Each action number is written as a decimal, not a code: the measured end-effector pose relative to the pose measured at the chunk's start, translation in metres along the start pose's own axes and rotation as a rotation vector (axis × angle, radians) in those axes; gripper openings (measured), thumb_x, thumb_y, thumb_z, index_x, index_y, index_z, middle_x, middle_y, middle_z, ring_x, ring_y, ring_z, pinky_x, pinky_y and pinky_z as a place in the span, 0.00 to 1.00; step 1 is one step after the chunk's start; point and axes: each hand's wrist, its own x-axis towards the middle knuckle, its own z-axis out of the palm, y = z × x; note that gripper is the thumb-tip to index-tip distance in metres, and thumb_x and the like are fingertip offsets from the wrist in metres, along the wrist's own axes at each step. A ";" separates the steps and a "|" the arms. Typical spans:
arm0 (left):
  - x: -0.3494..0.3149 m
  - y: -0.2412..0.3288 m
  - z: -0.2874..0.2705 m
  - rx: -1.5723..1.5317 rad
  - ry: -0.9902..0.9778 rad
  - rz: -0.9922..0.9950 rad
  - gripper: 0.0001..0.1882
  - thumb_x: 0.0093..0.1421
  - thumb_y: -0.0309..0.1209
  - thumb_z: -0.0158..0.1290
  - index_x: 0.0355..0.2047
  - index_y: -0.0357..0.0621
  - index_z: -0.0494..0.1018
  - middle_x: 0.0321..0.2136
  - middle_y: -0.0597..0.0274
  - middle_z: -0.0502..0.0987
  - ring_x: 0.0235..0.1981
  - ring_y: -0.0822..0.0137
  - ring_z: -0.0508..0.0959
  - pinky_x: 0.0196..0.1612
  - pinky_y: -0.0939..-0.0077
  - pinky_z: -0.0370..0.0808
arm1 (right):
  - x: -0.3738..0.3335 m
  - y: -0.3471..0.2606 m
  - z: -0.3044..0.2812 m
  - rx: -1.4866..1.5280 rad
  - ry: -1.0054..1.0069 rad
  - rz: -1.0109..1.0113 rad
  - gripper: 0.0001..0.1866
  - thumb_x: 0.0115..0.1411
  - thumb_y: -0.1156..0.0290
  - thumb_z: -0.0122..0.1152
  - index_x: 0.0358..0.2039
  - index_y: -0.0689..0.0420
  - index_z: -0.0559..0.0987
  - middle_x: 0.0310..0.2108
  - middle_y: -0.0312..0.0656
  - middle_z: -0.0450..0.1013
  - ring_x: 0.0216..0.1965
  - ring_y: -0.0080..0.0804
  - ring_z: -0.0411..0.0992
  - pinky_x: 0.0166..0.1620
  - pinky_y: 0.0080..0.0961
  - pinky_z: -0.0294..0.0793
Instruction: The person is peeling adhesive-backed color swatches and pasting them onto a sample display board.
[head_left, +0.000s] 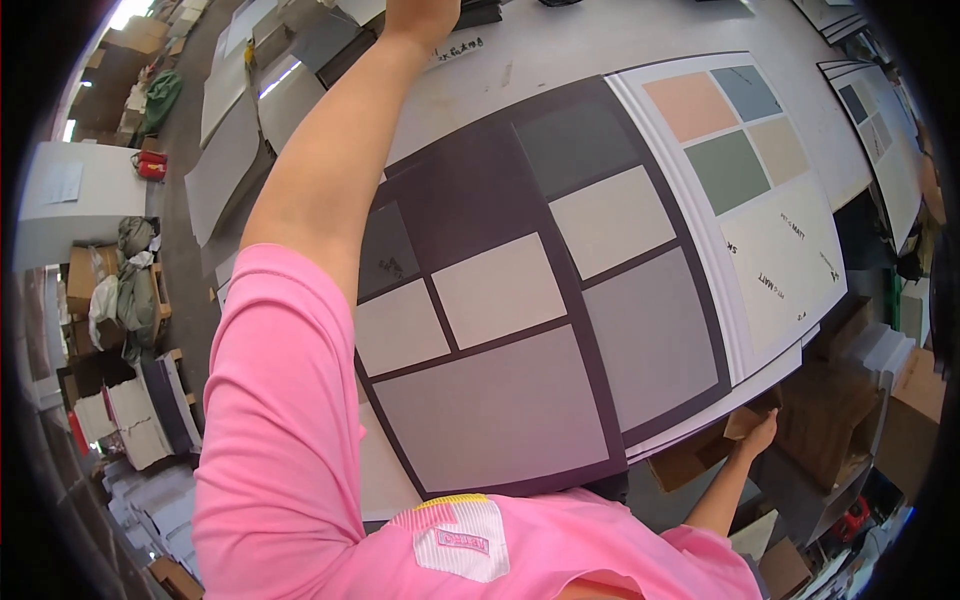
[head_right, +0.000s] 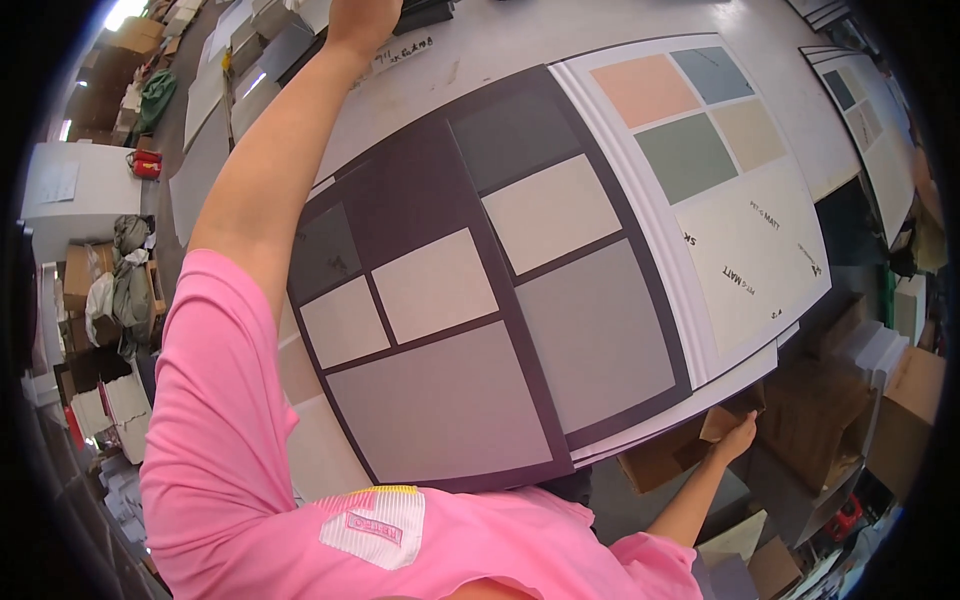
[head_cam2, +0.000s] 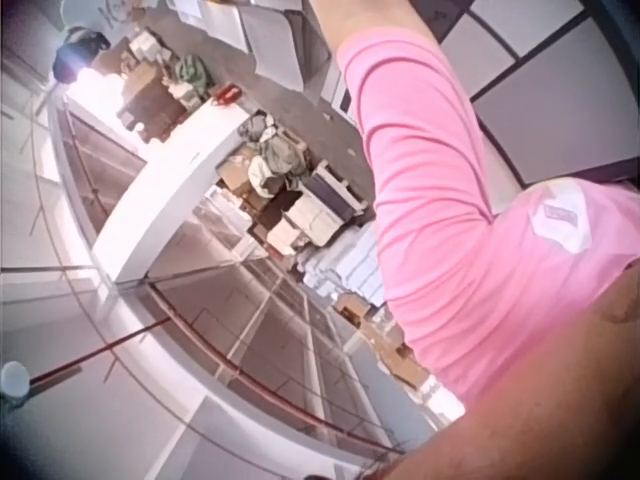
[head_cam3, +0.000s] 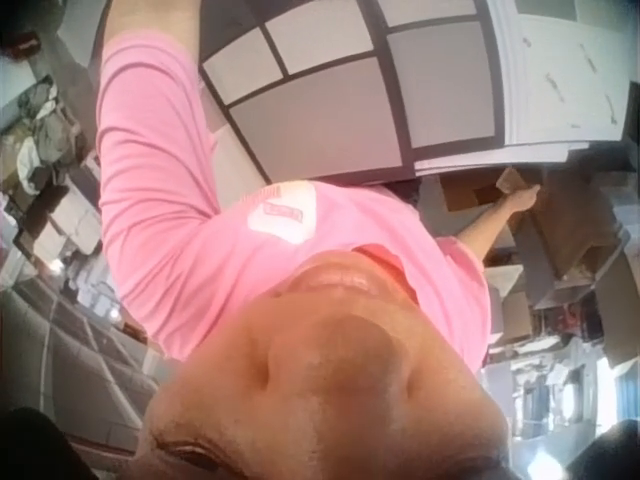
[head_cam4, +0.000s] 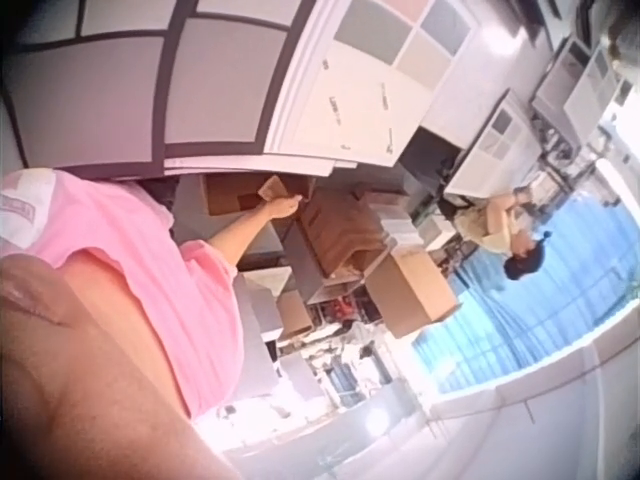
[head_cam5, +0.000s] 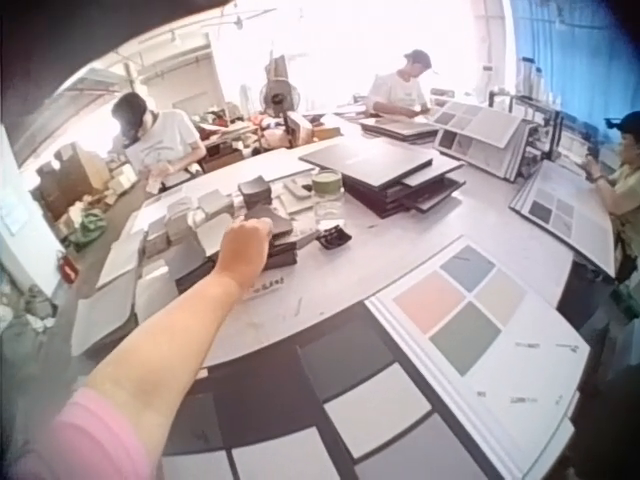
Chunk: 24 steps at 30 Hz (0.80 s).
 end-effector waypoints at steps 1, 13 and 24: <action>-0.001 0.008 -0.016 -0.086 0.073 -0.043 0.05 0.57 0.25 0.53 0.26 0.38 0.76 0.27 0.46 0.80 0.34 0.49 0.81 0.40 0.57 0.76 | -0.002 -0.009 0.002 -0.002 -0.005 -0.002 0.25 0.67 0.53 0.56 0.43 0.66 0.82 0.39 0.53 0.80 0.41 0.43 0.77 0.47 0.34 0.73; -0.123 0.105 -0.187 -1.456 -0.067 -0.546 0.15 0.59 0.38 0.54 0.36 0.37 0.74 0.32 0.66 0.75 0.36 0.76 0.73 0.42 0.82 0.68 | -0.106 -0.394 0.034 0.341 -0.036 -0.580 0.10 0.69 0.71 0.54 0.45 0.61 0.80 0.43 0.39 0.76 0.45 0.26 0.72 0.52 0.23 0.71; -0.235 0.190 -0.282 -1.253 -0.441 -0.576 0.53 0.41 0.37 0.74 0.63 0.49 0.53 0.61 0.51 0.49 0.56 0.53 0.62 0.55 0.61 0.71 | -0.277 -0.463 0.073 0.670 -1.460 -0.324 0.03 0.61 0.79 0.63 0.32 0.63 0.77 0.25 0.32 0.71 0.26 0.15 0.68 0.29 0.16 0.67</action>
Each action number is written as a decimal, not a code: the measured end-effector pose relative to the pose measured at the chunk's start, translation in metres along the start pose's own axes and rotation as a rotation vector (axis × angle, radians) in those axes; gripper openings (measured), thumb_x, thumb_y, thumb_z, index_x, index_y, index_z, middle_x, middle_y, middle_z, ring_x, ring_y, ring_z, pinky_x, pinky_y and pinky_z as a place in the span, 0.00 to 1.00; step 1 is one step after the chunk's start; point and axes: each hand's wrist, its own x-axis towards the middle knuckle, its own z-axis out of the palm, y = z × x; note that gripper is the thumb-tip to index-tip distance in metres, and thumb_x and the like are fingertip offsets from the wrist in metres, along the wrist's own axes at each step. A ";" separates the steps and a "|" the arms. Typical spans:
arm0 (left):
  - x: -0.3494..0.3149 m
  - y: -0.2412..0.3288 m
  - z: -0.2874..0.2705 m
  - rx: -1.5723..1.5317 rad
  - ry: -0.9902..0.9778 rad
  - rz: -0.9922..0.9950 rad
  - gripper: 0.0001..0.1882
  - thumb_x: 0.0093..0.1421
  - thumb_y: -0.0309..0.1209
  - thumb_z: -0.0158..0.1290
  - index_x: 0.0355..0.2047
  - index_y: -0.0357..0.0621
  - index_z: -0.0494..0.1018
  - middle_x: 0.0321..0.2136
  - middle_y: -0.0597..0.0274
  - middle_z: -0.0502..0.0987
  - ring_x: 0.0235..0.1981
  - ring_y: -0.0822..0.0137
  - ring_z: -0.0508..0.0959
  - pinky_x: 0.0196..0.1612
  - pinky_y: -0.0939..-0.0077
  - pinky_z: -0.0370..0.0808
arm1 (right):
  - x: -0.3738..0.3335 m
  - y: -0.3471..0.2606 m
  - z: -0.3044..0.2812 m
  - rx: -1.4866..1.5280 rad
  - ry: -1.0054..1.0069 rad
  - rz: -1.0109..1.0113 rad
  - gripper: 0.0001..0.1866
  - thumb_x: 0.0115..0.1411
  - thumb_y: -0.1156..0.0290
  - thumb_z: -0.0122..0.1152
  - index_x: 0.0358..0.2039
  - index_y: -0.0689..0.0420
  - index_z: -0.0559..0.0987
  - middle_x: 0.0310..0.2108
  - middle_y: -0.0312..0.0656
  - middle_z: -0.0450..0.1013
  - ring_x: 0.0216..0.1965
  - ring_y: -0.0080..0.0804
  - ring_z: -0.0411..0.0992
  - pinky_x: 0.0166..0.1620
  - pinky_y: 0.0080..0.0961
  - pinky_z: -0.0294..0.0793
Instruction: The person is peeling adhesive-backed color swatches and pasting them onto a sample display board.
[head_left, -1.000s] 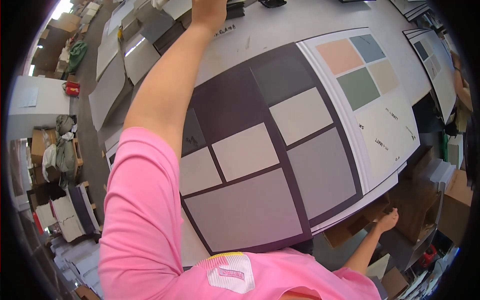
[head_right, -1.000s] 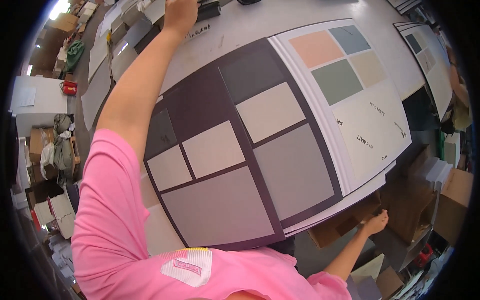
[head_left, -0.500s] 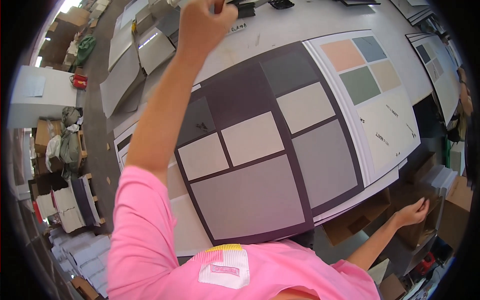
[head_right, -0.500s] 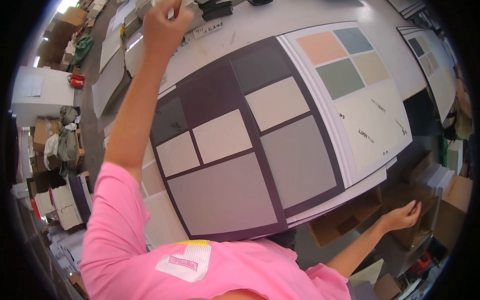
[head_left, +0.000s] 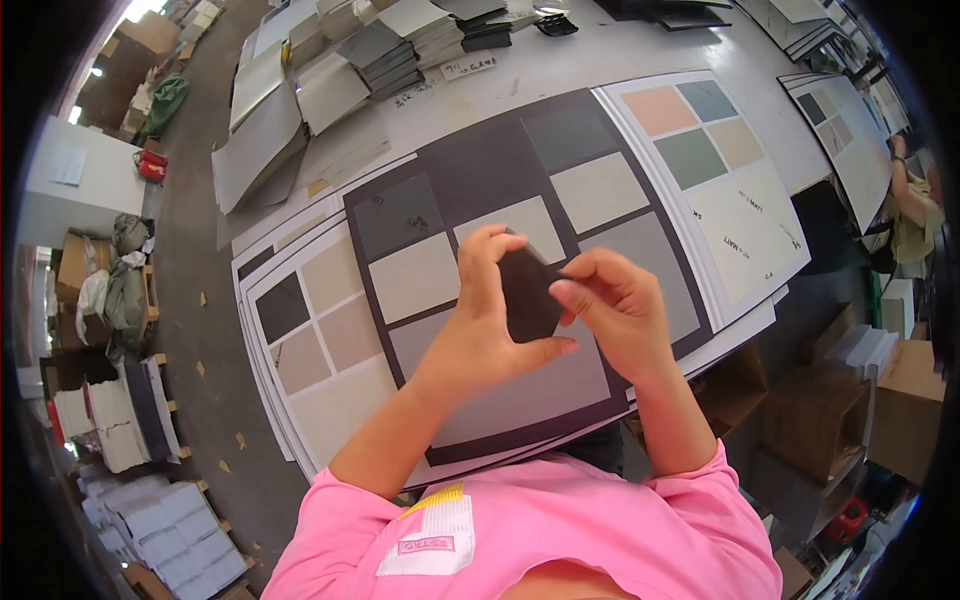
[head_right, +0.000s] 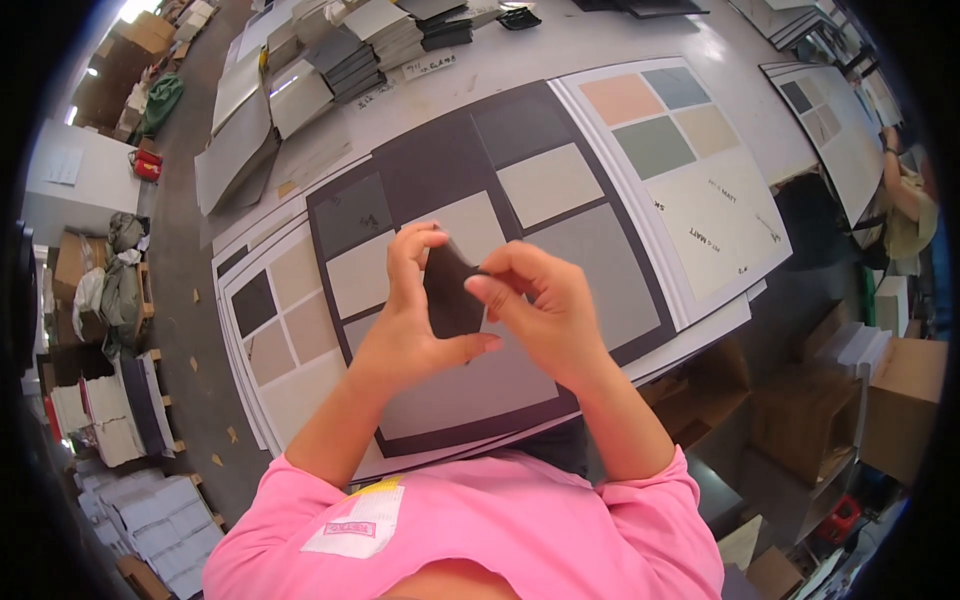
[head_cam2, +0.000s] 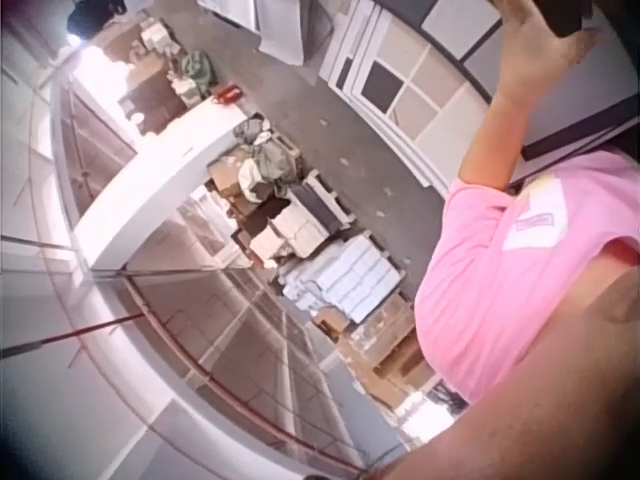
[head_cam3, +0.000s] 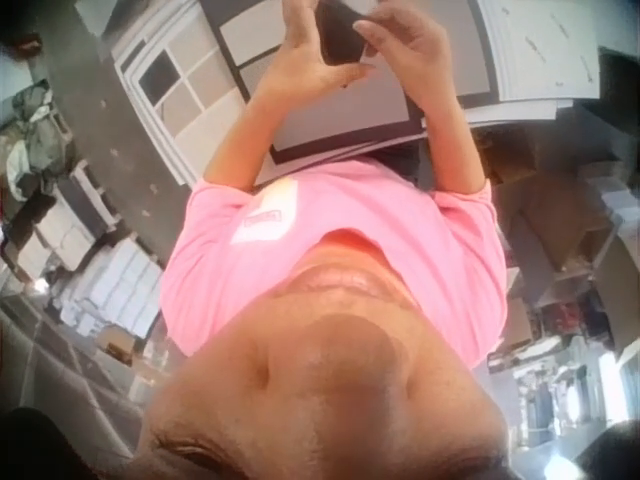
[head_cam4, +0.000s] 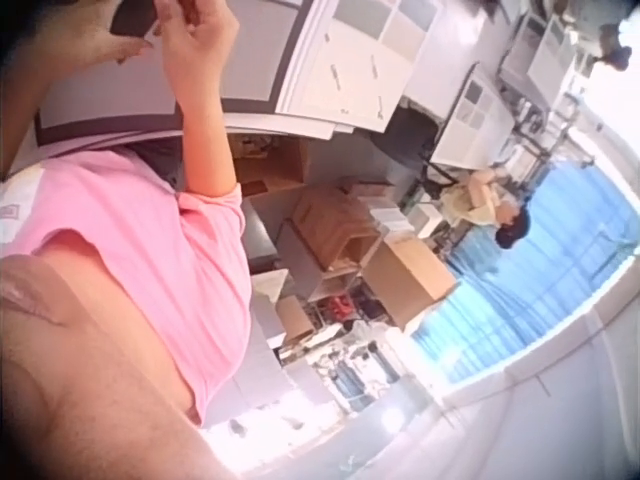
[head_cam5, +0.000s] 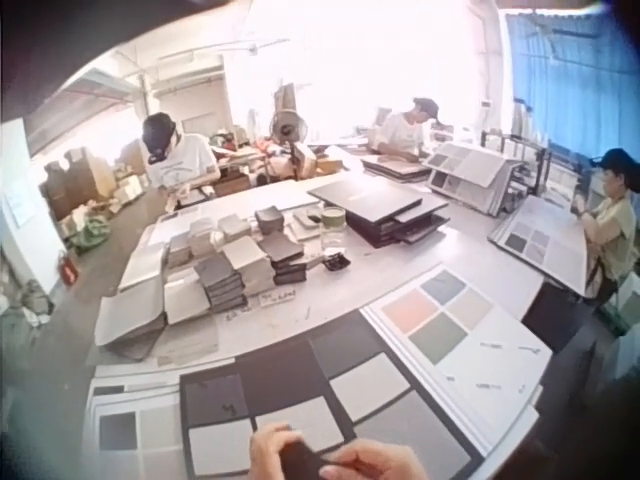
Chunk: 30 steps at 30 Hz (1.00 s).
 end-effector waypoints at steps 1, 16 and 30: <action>-0.005 0.008 0.003 0.079 0.039 0.015 0.55 0.42 0.35 0.73 0.67 0.51 0.51 0.66 0.49 0.45 0.57 0.51 0.62 0.56 0.59 0.72 | -0.003 -0.002 0.005 0.040 -0.051 0.050 0.04 0.61 0.78 0.64 0.32 0.63 0.77 0.24 0.32 0.71 0.27 0.15 0.68 0.30 0.16 0.68; -0.024 0.006 0.013 -0.676 -0.201 -0.156 0.52 0.54 0.26 0.55 0.73 0.47 0.35 0.57 0.52 0.61 0.59 0.60 0.65 0.62 0.63 0.64 | -0.008 0.012 0.023 0.348 -0.170 0.145 0.03 0.63 0.78 0.62 0.32 0.63 0.77 0.27 0.33 0.73 0.24 0.16 0.70 0.26 0.14 0.69; -0.024 0.011 0.012 -0.778 -0.288 -0.183 0.54 0.53 0.26 0.55 0.73 0.49 0.34 0.52 0.62 0.60 0.47 0.69 0.69 0.55 0.72 0.68 | -0.007 0.008 0.021 0.388 -0.220 0.107 0.05 0.64 0.76 0.62 0.32 0.62 0.75 0.22 0.33 0.71 0.20 0.16 0.69 0.24 0.14 0.67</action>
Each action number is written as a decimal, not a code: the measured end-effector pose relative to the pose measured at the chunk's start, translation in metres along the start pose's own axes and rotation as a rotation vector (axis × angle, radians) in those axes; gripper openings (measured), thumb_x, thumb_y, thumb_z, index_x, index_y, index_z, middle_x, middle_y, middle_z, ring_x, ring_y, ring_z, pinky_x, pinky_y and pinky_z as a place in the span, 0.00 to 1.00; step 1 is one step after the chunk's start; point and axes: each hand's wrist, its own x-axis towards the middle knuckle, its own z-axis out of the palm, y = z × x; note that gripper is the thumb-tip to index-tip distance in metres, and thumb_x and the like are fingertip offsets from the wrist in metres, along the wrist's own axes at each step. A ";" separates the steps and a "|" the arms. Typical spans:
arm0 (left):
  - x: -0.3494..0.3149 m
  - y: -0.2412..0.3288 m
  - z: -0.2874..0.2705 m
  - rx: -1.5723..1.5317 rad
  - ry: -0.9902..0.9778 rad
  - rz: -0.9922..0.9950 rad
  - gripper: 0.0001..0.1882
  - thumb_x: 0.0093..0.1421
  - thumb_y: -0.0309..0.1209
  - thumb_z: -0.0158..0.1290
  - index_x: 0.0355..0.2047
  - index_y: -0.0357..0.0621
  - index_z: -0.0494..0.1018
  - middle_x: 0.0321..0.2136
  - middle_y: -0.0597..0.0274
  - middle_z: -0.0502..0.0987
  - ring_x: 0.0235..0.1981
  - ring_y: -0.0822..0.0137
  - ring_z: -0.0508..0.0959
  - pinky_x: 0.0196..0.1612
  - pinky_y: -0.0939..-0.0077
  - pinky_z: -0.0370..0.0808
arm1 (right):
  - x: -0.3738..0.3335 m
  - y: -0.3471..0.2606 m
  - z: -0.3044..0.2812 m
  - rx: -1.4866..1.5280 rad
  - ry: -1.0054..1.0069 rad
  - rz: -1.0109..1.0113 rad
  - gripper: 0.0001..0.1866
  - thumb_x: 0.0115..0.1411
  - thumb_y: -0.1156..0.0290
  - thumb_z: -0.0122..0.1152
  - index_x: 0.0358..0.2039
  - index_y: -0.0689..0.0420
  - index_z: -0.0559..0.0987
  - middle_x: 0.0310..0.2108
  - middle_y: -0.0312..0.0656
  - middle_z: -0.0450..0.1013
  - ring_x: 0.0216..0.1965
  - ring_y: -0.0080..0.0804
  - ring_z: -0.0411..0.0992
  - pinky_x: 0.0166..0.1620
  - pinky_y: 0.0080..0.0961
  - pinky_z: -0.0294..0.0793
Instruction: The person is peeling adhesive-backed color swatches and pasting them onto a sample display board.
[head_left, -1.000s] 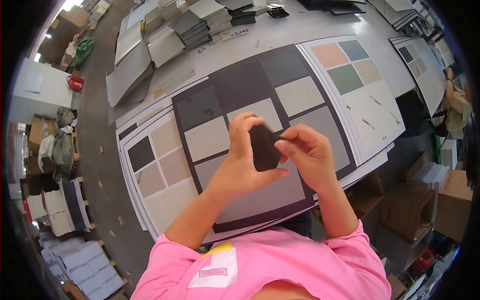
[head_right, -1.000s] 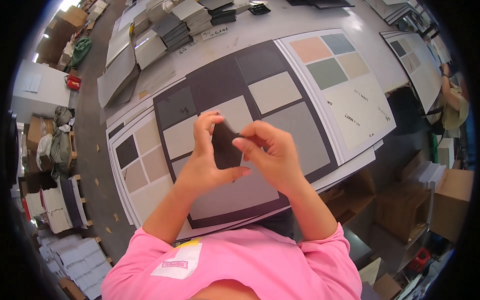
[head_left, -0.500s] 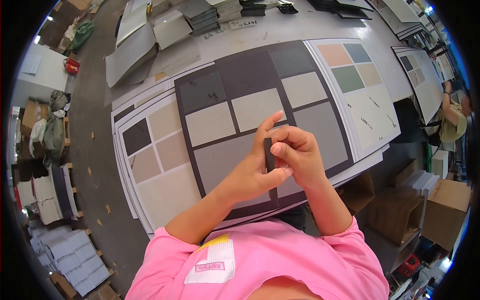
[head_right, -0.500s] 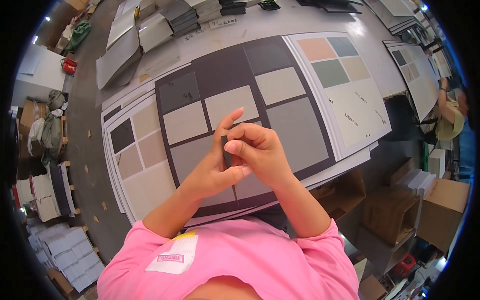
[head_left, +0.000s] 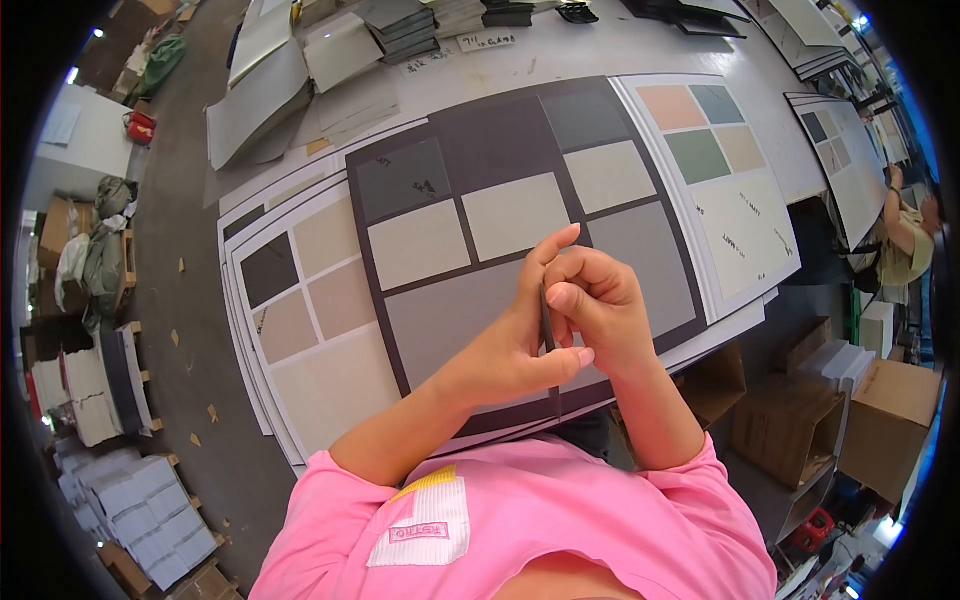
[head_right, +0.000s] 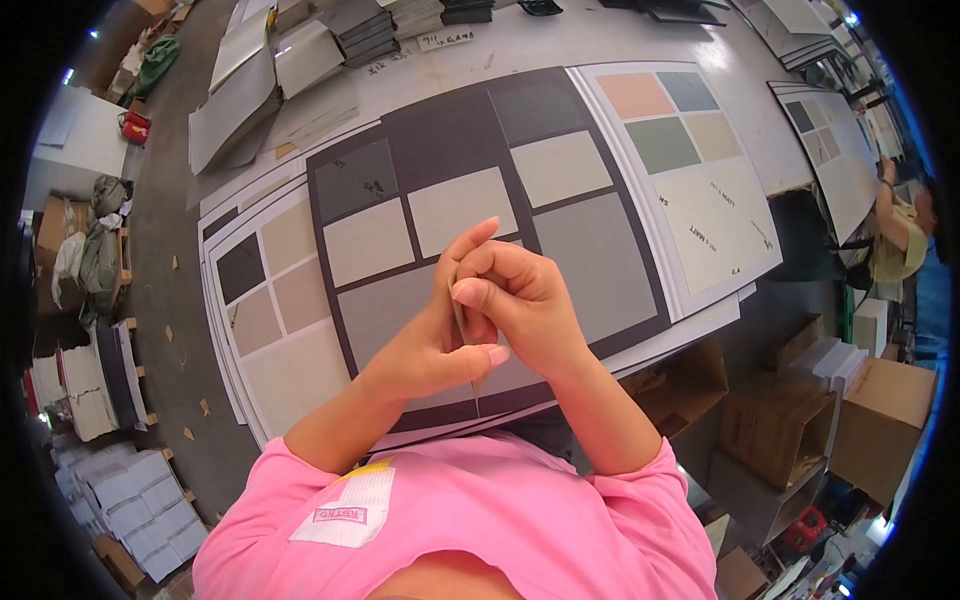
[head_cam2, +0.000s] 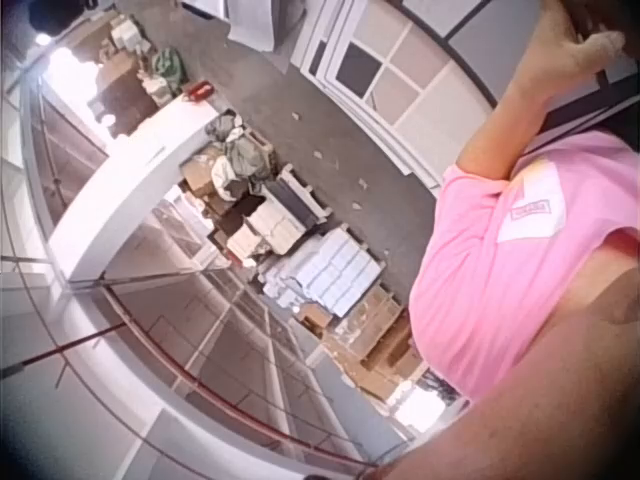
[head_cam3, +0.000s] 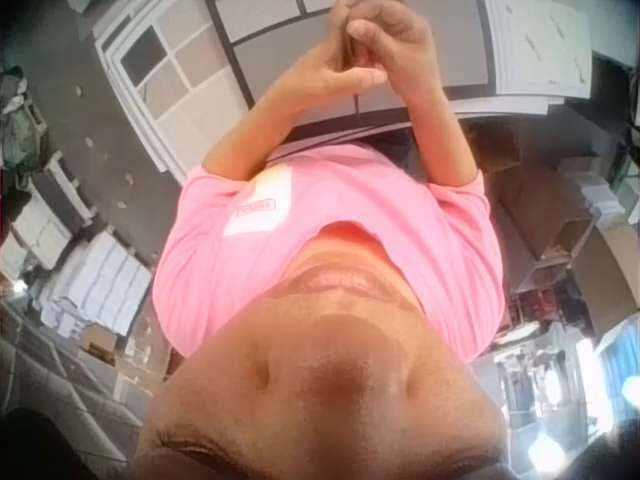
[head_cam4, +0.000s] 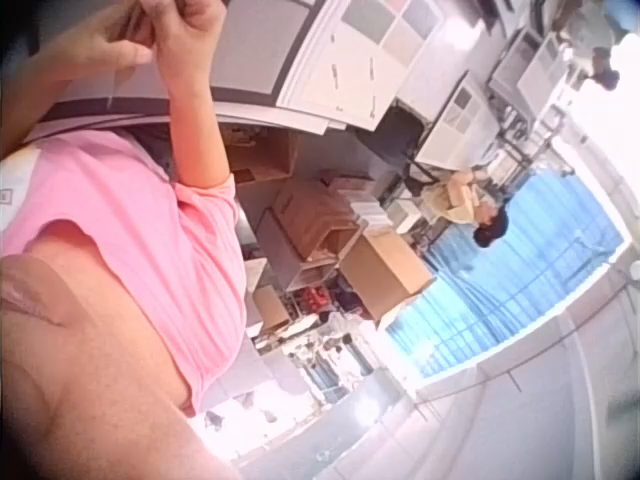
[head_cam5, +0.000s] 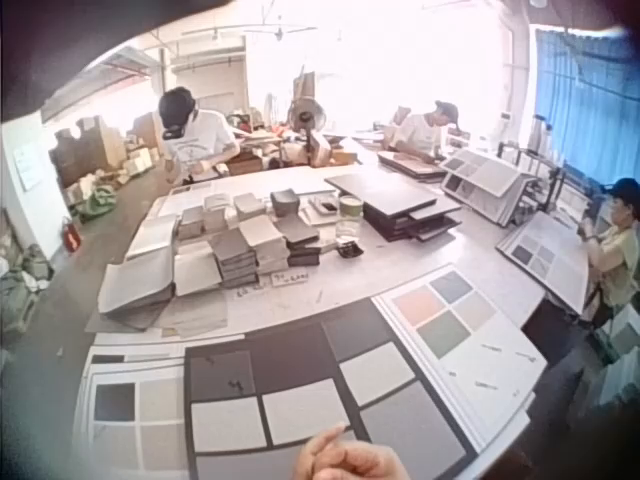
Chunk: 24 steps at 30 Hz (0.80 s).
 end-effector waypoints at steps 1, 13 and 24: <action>0.000 0.001 0.001 0.000 0.000 0.000 0.54 0.53 0.26 0.55 0.73 0.49 0.34 0.52 0.62 0.60 0.47 0.69 0.69 0.55 0.72 0.68 | 0.000 0.000 0.000 0.021 -0.005 0.009 0.05 0.63 0.76 0.63 0.32 0.62 0.75 0.22 0.33 0.72 0.20 0.15 0.69 0.23 0.13 0.67; 0.001 -0.006 0.003 -0.037 0.013 0.045 0.55 0.53 0.26 0.56 0.73 0.50 0.32 0.49 0.64 0.60 0.40 0.73 0.67 0.47 0.77 0.68 | -0.003 -0.002 -0.002 -0.007 -0.029 0.001 0.04 0.65 0.76 0.60 0.33 0.62 0.75 0.24 0.34 0.73 0.21 0.15 0.69 0.24 0.13 0.67; 0.001 -0.007 -0.010 0.343 0.200 0.130 0.53 0.50 0.19 0.55 0.72 0.53 0.41 0.65 0.49 0.51 0.61 0.56 0.58 0.61 0.60 0.63 | -0.010 -0.029 0.008 -0.524 0.068 -0.148 0.05 0.59 0.81 0.62 0.36 0.65 0.82 0.35 0.40 0.77 0.38 0.26 0.76 0.40 0.22 0.75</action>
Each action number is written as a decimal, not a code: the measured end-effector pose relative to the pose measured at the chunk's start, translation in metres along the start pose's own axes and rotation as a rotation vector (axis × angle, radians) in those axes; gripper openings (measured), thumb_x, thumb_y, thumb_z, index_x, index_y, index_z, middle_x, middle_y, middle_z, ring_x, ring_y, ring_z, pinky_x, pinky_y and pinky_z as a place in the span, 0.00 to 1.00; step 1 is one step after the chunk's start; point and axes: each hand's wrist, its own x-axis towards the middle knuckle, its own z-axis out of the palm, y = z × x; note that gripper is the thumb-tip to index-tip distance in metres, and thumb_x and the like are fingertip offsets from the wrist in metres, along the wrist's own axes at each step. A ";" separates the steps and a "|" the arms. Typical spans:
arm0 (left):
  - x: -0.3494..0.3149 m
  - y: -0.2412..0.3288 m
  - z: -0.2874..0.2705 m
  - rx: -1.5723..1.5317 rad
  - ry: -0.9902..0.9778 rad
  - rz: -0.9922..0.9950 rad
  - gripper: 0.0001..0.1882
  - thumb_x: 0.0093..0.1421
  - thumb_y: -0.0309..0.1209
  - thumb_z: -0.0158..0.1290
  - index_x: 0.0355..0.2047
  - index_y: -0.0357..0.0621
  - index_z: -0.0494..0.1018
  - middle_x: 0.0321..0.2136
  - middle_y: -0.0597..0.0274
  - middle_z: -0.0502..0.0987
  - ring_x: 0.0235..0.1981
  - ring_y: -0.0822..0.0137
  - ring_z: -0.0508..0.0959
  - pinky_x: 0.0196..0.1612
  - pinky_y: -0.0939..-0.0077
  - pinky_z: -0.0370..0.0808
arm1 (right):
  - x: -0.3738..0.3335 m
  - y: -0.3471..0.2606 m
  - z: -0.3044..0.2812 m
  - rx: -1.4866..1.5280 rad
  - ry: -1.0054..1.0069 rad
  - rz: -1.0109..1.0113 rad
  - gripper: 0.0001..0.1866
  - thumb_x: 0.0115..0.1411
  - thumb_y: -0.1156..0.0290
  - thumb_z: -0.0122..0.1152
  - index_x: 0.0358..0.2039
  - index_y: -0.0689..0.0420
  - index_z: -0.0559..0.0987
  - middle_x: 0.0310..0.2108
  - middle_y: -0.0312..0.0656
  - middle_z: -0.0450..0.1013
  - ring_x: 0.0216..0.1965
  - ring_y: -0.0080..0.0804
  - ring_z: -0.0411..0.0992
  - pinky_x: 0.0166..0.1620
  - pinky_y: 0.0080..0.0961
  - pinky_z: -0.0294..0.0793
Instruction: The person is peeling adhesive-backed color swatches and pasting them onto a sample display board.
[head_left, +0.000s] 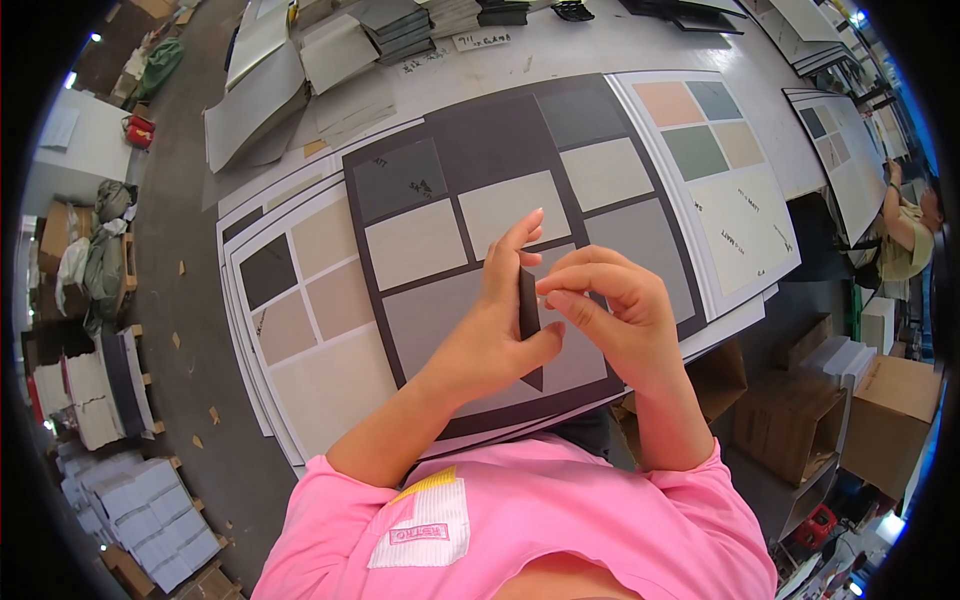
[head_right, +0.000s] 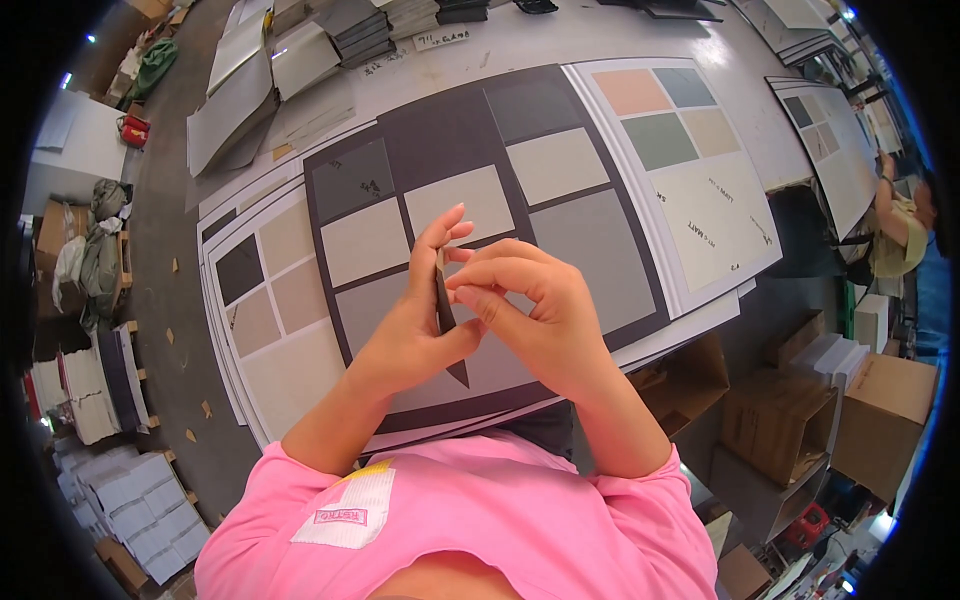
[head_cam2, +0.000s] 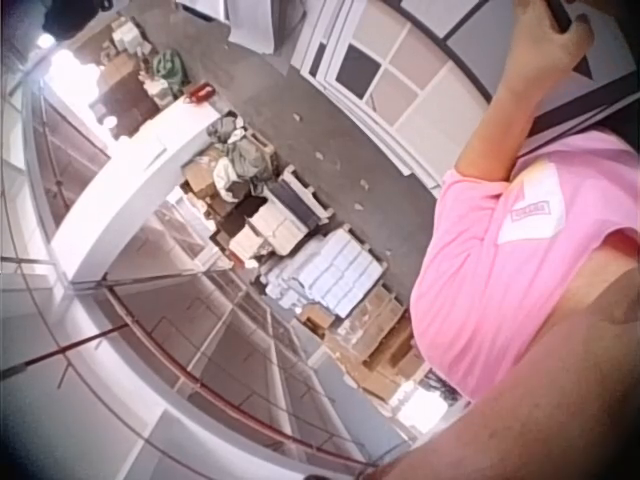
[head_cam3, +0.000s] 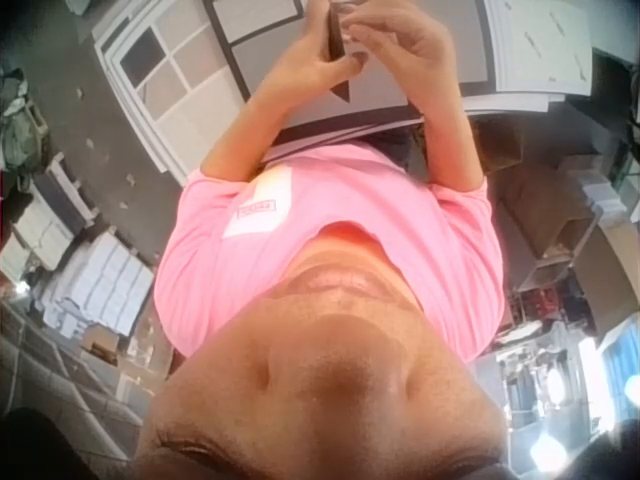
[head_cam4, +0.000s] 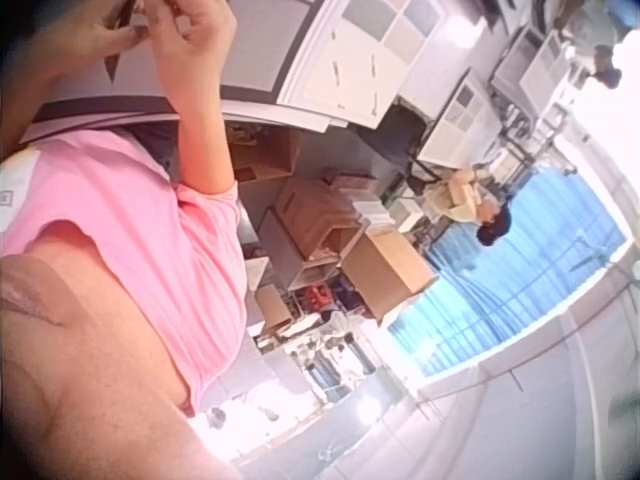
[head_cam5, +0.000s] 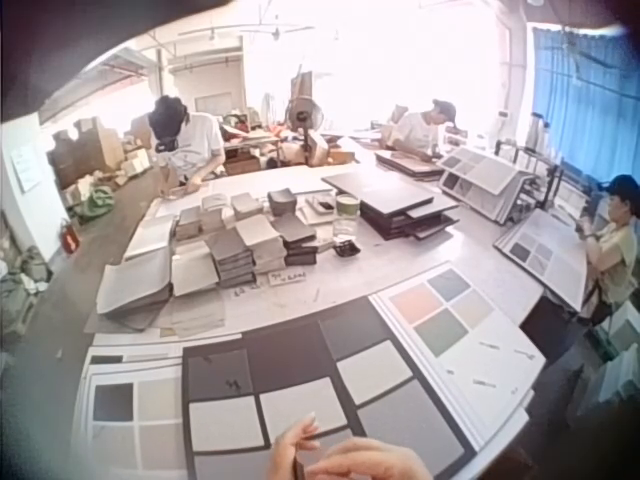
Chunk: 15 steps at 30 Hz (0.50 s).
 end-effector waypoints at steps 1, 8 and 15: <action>0.000 -0.001 -0.001 0.071 0.003 0.022 0.51 0.50 0.21 0.56 0.72 0.53 0.43 0.64 0.51 0.51 0.61 0.54 0.59 0.59 0.59 0.67 | 0.000 -0.003 0.000 -0.047 0.004 0.012 0.05 0.58 0.82 0.63 0.35 0.65 0.82 0.36 0.40 0.77 0.38 0.27 0.76 0.40 0.22 0.75; 0.000 0.002 0.001 0.138 -0.004 0.021 0.51 0.49 0.21 0.56 0.72 0.52 0.43 0.64 0.52 0.52 0.61 0.52 0.59 0.61 0.57 0.65 | -0.001 -0.003 0.000 -0.104 -0.014 0.067 0.07 0.55 0.84 0.62 0.35 0.65 0.82 0.34 0.39 0.77 0.37 0.25 0.75 0.39 0.22 0.74; 0.000 0.000 -0.002 0.385 0.009 0.269 0.45 0.54 0.30 0.62 0.70 0.53 0.53 0.70 0.47 0.44 0.69 0.48 0.49 0.67 0.54 0.53 | 0.003 0.011 -0.005 0.299 0.052 0.210 0.04 0.55 0.81 0.53 0.27 0.64 0.76 0.30 0.35 0.74 0.30 0.22 0.68 0.37 0.21 0.67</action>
